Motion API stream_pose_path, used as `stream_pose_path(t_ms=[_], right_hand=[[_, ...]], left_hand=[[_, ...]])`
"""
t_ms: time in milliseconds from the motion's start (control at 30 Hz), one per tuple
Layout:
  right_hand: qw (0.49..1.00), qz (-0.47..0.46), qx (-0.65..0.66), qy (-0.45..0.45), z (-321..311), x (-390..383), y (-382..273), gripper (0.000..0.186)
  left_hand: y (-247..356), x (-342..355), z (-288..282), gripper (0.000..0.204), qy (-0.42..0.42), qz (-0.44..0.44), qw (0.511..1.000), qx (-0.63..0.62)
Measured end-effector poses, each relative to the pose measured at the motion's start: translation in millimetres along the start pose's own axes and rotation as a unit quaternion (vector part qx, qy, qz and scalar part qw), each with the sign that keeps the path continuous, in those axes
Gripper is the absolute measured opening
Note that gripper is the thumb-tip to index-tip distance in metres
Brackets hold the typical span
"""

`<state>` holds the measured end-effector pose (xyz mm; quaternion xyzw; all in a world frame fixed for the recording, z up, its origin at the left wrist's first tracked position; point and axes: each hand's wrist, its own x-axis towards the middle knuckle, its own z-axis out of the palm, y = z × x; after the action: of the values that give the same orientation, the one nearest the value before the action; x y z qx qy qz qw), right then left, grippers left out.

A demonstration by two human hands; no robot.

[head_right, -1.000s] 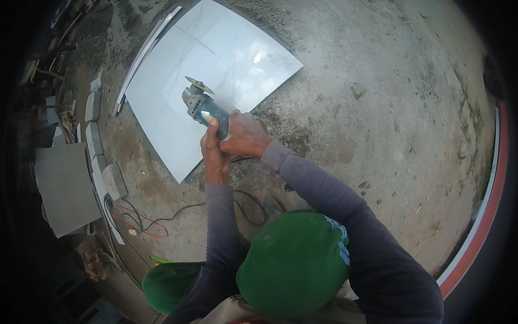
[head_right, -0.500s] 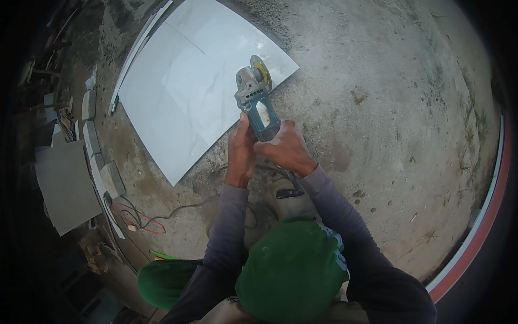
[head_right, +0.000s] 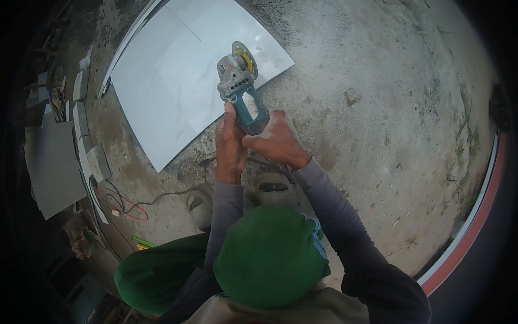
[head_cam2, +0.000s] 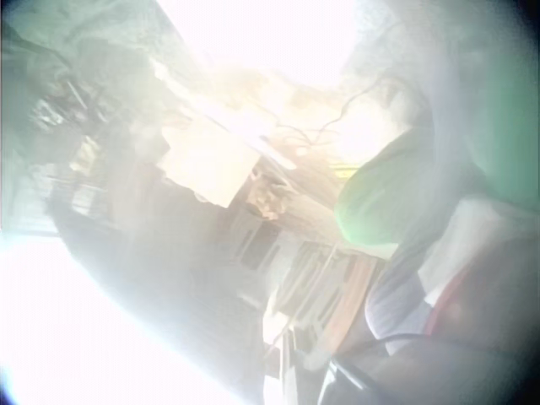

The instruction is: The person measures and marks a tile using a measuring tape, level, and pencil, then uses an angle grinder to cut the tile along the marked line.

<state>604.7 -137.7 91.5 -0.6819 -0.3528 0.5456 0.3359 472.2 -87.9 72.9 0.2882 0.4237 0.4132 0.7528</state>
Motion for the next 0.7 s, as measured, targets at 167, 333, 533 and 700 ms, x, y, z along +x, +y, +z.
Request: stream_pose_path(t_ms=[167,333,533,700], right_hand=[[0.989,-0.126,-0.056,-0.049,20.6,24.1,-18.0,0.076],[0.895,-0.123,-0.421,-0.084,40.1,14.3,-102.3,0.06],[0.766,-0.248,-0.589,-0.071,76.8,27.1,-114.1,0.064],[0.791,-0.231,-0.564,-0.06,109.9,22.8,-102.3,0.065]], left_hand=[[26.3,-4.8,-2.8,0.051,0.049,0.051,0.997,0.008],[40.3,0.5,-21.0,0.047,0.106,0.036,0.987,-0.118],[30.6,21.0,-59.0,0.048,0.005,0.025,0.939,-0.344],[28.7,11.1,-93.1,0.051,0.024,0.034,0.931,-0.362]])
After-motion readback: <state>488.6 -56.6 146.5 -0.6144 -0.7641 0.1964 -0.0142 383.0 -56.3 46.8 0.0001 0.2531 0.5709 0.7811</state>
